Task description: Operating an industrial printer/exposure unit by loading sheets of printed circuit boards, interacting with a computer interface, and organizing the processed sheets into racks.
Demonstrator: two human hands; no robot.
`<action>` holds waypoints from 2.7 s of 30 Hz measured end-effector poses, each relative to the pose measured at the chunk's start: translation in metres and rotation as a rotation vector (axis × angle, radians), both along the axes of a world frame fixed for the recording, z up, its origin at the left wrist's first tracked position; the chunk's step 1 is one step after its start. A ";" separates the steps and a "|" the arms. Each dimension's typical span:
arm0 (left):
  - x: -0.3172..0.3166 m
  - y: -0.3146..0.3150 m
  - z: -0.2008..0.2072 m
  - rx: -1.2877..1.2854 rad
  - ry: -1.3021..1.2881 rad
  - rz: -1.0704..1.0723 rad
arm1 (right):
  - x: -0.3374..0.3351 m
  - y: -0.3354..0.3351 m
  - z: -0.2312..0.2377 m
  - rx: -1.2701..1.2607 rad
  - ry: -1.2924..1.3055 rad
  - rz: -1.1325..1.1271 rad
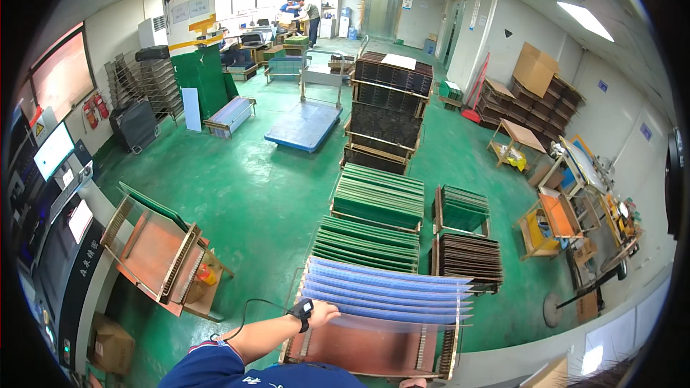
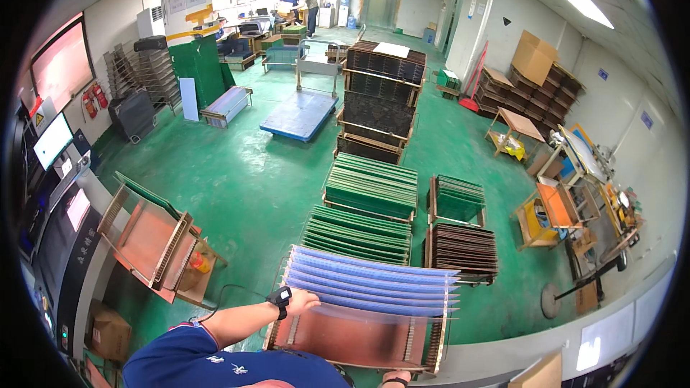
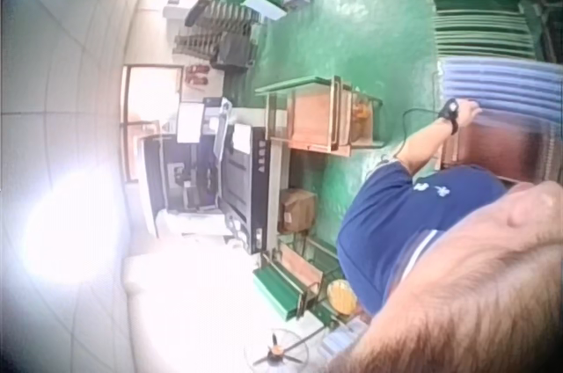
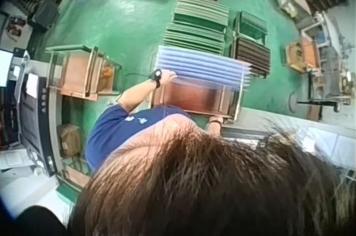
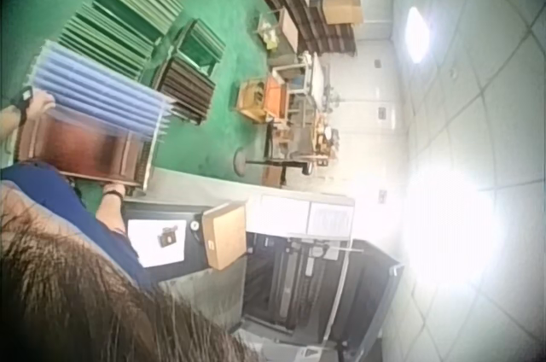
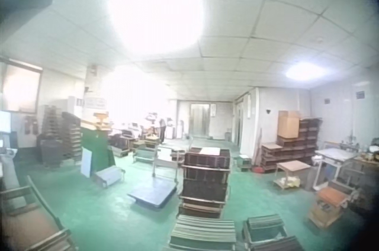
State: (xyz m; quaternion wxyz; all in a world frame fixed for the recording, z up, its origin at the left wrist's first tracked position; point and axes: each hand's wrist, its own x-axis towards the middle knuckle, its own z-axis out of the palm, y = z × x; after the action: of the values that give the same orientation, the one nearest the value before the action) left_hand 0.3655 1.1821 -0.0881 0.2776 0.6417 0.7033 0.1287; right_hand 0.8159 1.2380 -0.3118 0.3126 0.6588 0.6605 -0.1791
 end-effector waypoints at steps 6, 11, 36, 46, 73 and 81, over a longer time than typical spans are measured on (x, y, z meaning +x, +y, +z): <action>0.006 0.004 0.017 -0.042 -0.001 -0.020 | 0.001 -0.006 0.009 0.033 0.020 0.000; 0.000 -0.008 0.001 0.118 -0.096 -0.047 | 0.002 -0.003 0.020 0.089 0.058 0.034; -0.033 -0.219 -0.043 -0.050 -0.312 0.385 | 0.038 0.016 -0.027 0.531 0.463 -1.158; -0.046 -0.275 -0.157 -0.457 -0.135 0.156 | 0.031 -0.203 -0.111 0.058 0.398 0.638; 0.224 -0.270 -0.234 -0.520 -0.008 -0.856 | 0.069 -0.820 0.139 0.889 0.586 -1.833; 0.372 -0.408 -0.107 -0.517 0.155 -1.509 | 0.071 -1.018 0.208 1.425 -0.402 -1.988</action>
State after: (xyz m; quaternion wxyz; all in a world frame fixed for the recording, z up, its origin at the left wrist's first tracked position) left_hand 0.7373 0.7745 -0.1950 0.3800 0.8666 0.1044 -0.3060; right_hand 0.8873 0.2202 -0.1034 -0.2910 0.9126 -0.2354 0.1646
